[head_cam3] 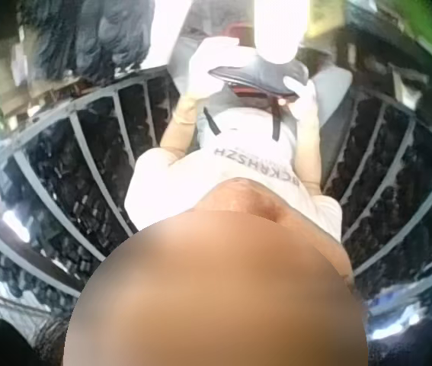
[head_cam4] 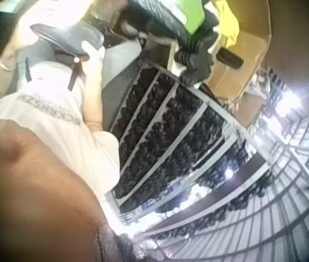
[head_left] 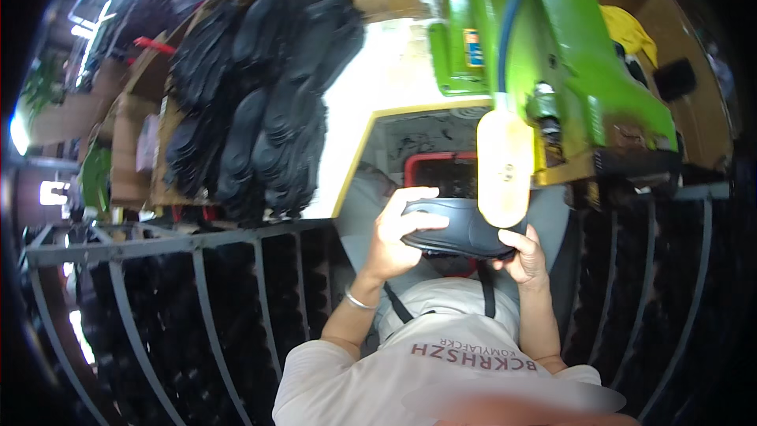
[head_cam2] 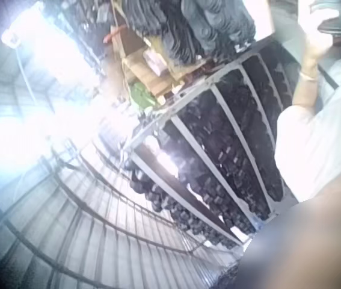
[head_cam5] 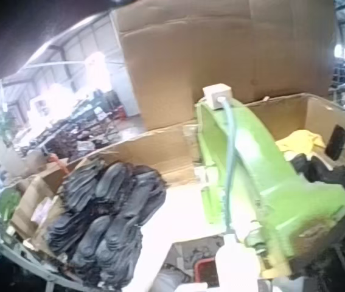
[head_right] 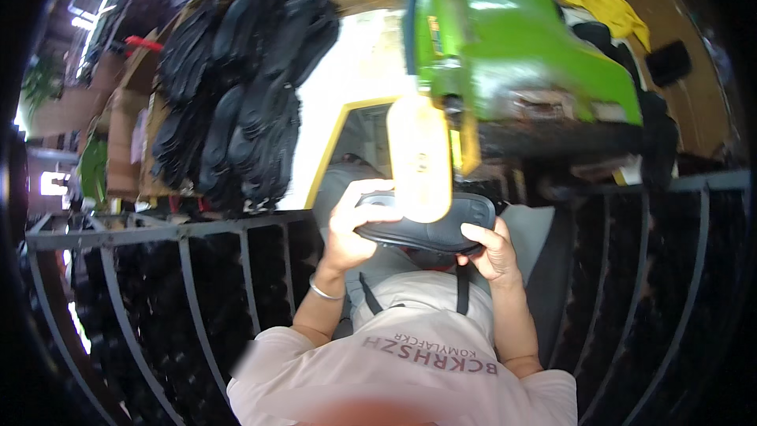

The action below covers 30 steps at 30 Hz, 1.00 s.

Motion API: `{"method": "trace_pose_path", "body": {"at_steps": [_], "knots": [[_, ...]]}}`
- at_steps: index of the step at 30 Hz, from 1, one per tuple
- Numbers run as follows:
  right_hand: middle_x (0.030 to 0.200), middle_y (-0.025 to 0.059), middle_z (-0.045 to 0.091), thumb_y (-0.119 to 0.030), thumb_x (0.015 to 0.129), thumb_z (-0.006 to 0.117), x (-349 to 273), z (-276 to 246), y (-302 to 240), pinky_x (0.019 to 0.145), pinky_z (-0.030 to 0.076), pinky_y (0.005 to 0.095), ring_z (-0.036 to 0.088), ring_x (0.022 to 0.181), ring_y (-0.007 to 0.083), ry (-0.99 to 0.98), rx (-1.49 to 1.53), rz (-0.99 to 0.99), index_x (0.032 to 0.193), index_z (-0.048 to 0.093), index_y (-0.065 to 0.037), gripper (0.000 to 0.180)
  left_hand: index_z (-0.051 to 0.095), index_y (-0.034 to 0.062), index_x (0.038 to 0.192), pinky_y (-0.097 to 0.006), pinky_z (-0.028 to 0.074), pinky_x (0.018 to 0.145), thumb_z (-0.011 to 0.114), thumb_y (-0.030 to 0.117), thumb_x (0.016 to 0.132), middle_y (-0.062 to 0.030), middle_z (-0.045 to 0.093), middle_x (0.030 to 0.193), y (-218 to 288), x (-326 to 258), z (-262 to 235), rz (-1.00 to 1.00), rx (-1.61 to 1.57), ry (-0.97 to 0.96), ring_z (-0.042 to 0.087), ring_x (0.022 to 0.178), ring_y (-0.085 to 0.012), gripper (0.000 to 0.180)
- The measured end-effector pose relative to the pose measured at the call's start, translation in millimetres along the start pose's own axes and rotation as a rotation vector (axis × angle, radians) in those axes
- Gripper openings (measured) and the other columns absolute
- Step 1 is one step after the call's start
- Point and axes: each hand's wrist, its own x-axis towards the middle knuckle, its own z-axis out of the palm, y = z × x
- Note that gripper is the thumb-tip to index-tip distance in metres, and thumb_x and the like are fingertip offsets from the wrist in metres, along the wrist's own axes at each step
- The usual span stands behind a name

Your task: The recorder is using a buffing or grinding machine to smooth the edges of black shoe soles and then placing them onto storage racks.

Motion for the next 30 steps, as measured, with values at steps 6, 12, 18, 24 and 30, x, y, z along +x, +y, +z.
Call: {"method": "trace_pose_path", "body": {"at_steps": [6, 12, 18, 24, 30], "knots": [[0.099, 0.0113, 0.065, 0.003, 0.071, 0.065, -51, -25, 33, 0.081, 0.053, 0.0334, 0.064, 0.091, 0.0207, 0.366, 0.027, -0.357, 0.110, 0.058, 0.004, 0.040, 0.024, 0.0025, 0.142, -0.031, 0.048, 0.089, 0.055, -0.004, 0.083, -0.0118, 0.047, 0.129, -13, 4, 123, -0.379, -1.178, 0.296, 0.057, 0.100, -0.0167, 0.067], [0.105, 0.0097, 0.064, 0.003, 0.072, 0.071, -55, -34, 53, 0.088, 0.048, 0.0309, 0.060, 0.096, 0.0172, 0.233, -0.158, -0.269, 0.110, 0.060, 0.004, 0.040, 0.066, -0.0025, 0.096, -0.020, 0.044, 0.054, 0.068, 0.009, 0.083, 0.0013, 0.063, 0.072, -1, 41, 130, -0.383, -0.504, -0.069, 0.052, 0.061, -0.0033, 0.017], [0.103, 0.0111, 0.063, 0.006, 0.072, 0.068, -49, -37, 49, 0.084, 0.049, 0.0309, 0.061, 0.091, 0.0170, 0.107, -0.146, -0.260, 0.104, 0.060, 0.006, 0.033, 0.060, -0.0003, 0.073, -0.020, 0.025, 0.043, 0.069, 0.005, 0.079, 0.0062, 0.052, 0.059, -1, 40, 116, -0.127, -0.166, 0.145, 0.033, 0.049, -0.0005, 0.012], [0.098, 0.0132, 0.063, 0.002, 0.066, 0.068, -72, -65, 4, 0.082, 0.049, 0.0314, 0.062, 0.088, 0.0205, 0.350, -0.128, -0.570, 0.105, 0.057, 0.007, 0.040, 0.063, -0.0015, 0.086, -0.017, 0.036, 0.053, 0.065, 0.000, 0.081, 0.0035, 0.058, 0.070, -21, 22, 129, -0.267, -0.223, 0.255, 0.046, 0.060, -0.0011, 0.006], [0.098, 0.0089, 0.060, 0.003, 0.075, 0.063, -30, -46, -81, 0.080, 0.049, 0.0288, 0.060, 0.085, 0.0171, 0.363, -0.150, -0.831, 0.109, 0.050, 0.001, 0.037, 0.061, -0.0023, 0.093, -0.021, 0.042, 0.063, 0.067, 0.004, 0.080, -0.0010, 0.061, 0.082, -18, 33, 121, -0.180, 0.006, 0.209, 0.051, 0.070, -0.0052, 0.016]]}}
